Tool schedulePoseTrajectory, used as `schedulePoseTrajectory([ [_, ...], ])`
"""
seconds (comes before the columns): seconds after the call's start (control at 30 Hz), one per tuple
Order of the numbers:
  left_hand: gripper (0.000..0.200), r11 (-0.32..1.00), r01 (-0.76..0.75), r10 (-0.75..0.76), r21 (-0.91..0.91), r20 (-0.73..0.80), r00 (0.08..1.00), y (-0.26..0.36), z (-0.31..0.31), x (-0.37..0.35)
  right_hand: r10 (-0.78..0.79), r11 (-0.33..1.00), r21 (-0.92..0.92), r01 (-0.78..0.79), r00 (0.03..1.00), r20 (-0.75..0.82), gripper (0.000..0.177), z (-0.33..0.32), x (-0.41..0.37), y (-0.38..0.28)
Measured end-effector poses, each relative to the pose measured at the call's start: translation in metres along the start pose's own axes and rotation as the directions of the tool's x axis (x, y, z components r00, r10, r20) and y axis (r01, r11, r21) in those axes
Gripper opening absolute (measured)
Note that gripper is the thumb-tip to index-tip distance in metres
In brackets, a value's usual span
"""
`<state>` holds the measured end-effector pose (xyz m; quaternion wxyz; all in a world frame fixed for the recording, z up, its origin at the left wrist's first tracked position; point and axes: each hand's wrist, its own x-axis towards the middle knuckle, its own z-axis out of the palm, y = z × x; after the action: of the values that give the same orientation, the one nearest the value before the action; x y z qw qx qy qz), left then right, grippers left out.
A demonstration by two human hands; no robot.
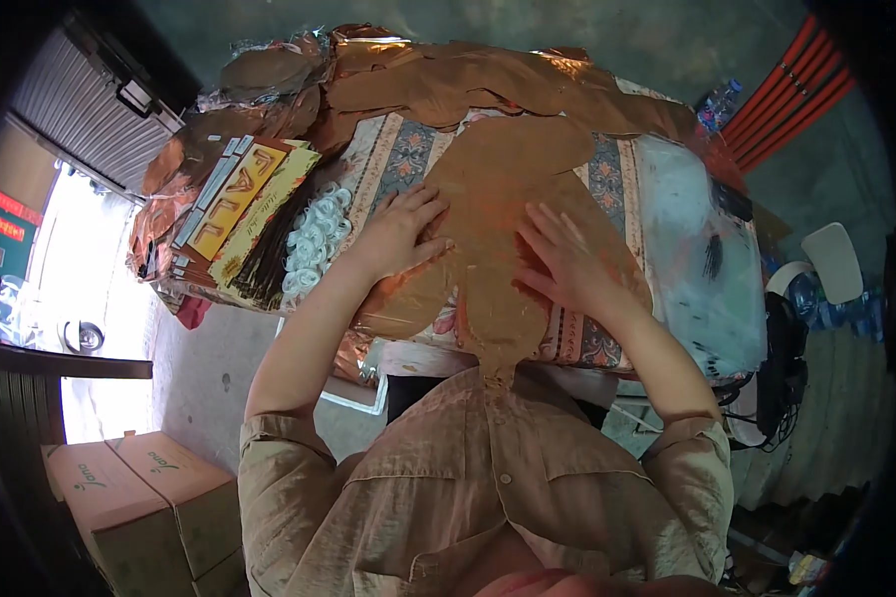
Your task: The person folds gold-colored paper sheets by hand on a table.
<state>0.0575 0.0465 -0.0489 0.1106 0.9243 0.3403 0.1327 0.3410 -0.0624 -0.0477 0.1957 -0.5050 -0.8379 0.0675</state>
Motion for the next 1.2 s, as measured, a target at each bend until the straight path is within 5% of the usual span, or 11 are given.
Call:
schedulePoseTrajectory([
  [0.07,0.059,1.000,-0.020,0.020,-0.014,0.006,1.000,-0.001,-0.001,0.003,0.114,0.992,-0.075,-0.103,0.980,0.160,0.073,0.003,0.002,0.000],
  [0.3,0.059,0.997,-0.035,0.036,-0.070,0.016,0.999,-0.006,-0.003,0.008,0.164,0.983,-0.115,-0.146,0.973,0.163,0.078,0.002,-0.008,-0.003],
  [0.6,0.045,0.999,0.012,-0.021,-0.047,-0.195,0.981,0.010,-0.017,-0.021,0.179,0.982,-0.086,-0.166,0.967,0.182,0.076,-0.003,-0.004,-0.006],
  [0.77,0.023,0.994,0.063,-0.069,-0.090,-0.060,0.996,0.043,-0.033,-0.065,0.213,0.976,-0.098,-0.196,0.953,0.217,0.075,-0.006,-0.005,-0.009],
  [1.2,0.032,0.999,0.022,-0.031,-0.048,-0.203,0.979,0.044,-0.021,-0.092,0.247,0.968,-0.107,-0.228,0.940,0.237,0.074,-0.002,0.004,-0.016],
])
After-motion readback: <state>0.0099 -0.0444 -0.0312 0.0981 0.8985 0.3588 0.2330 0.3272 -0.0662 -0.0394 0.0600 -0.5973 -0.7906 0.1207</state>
